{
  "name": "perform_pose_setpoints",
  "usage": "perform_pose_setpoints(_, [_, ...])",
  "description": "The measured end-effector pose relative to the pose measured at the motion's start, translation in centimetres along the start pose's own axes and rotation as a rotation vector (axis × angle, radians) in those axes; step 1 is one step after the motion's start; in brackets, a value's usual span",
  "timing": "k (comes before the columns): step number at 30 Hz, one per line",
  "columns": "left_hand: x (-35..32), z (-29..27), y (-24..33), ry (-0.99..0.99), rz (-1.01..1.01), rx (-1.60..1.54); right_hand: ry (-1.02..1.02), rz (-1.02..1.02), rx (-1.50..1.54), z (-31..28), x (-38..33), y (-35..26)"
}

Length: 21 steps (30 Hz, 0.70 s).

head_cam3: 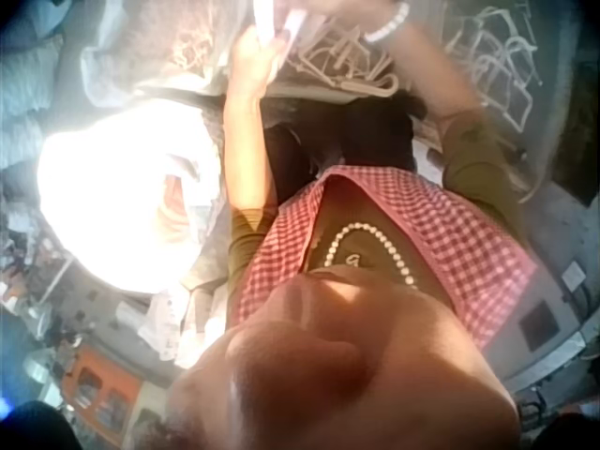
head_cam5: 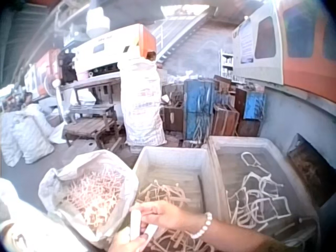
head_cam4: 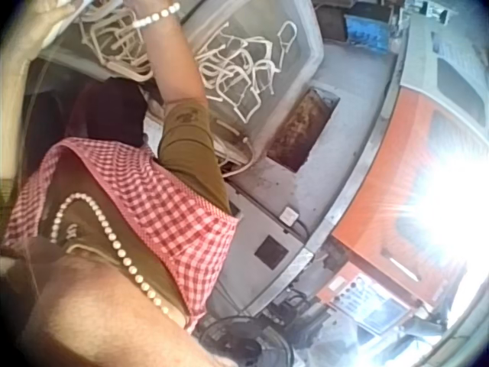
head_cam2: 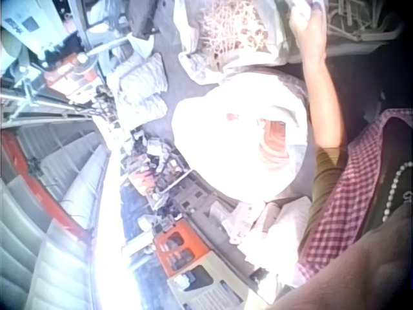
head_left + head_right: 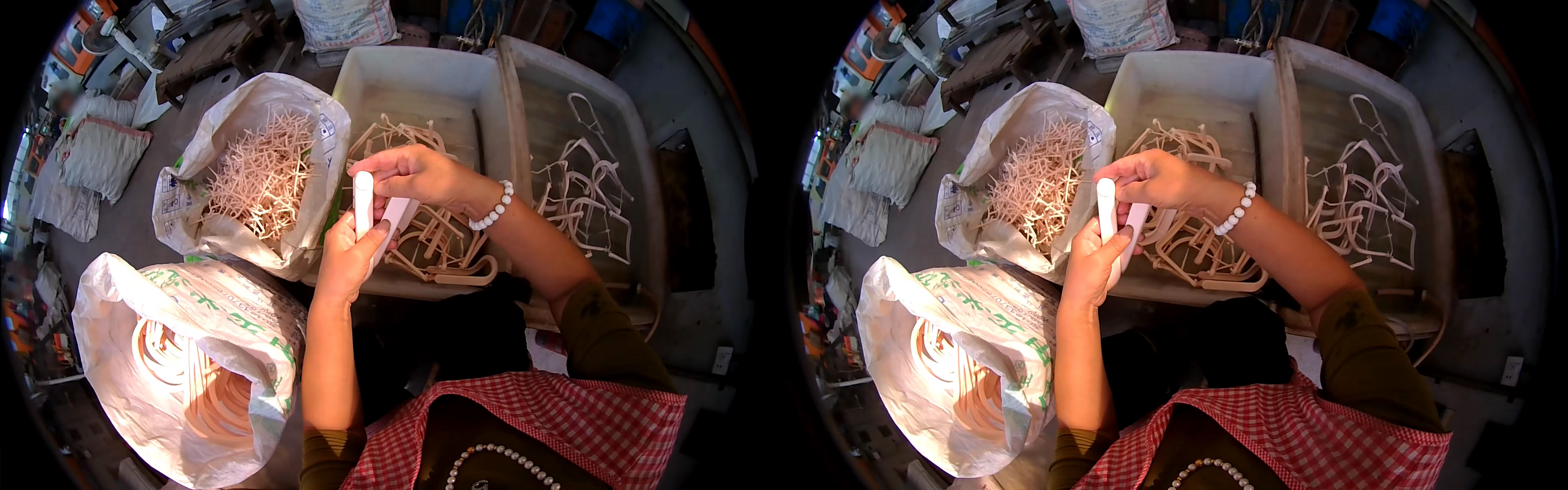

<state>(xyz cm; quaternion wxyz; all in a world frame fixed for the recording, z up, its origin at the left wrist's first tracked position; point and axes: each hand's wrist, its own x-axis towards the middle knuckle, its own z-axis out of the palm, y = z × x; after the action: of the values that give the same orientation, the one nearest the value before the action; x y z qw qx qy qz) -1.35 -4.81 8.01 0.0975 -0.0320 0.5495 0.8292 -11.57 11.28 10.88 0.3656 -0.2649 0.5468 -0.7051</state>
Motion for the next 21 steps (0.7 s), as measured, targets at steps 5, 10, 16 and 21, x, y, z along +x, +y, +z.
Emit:
perform_pose_setpoints(5, [0.3,-0.8,-0.7,-0.021,-0.01,0.056,0.116,0.001,0.031,0.9,0.4,0.5])
perform_pose_setpoints(10, [0.3,-1.2,-1.0,-0.033,-0.058,0.087,0.17,0.009,0.063,0.9,0.1,1.6])
perform_pose_setpoints(16, [0.0,-0.7,-0.7,-0.01,-0.071,0.027,0.1,0.026,0.066,0.4,-0.2,1.5])
perform_pose_setpoints(21, [0.1,-1.1,-0.9,-0.026,-0.088,0.025,0.138,0.015,0.077,0.6,-0.3,2.1])
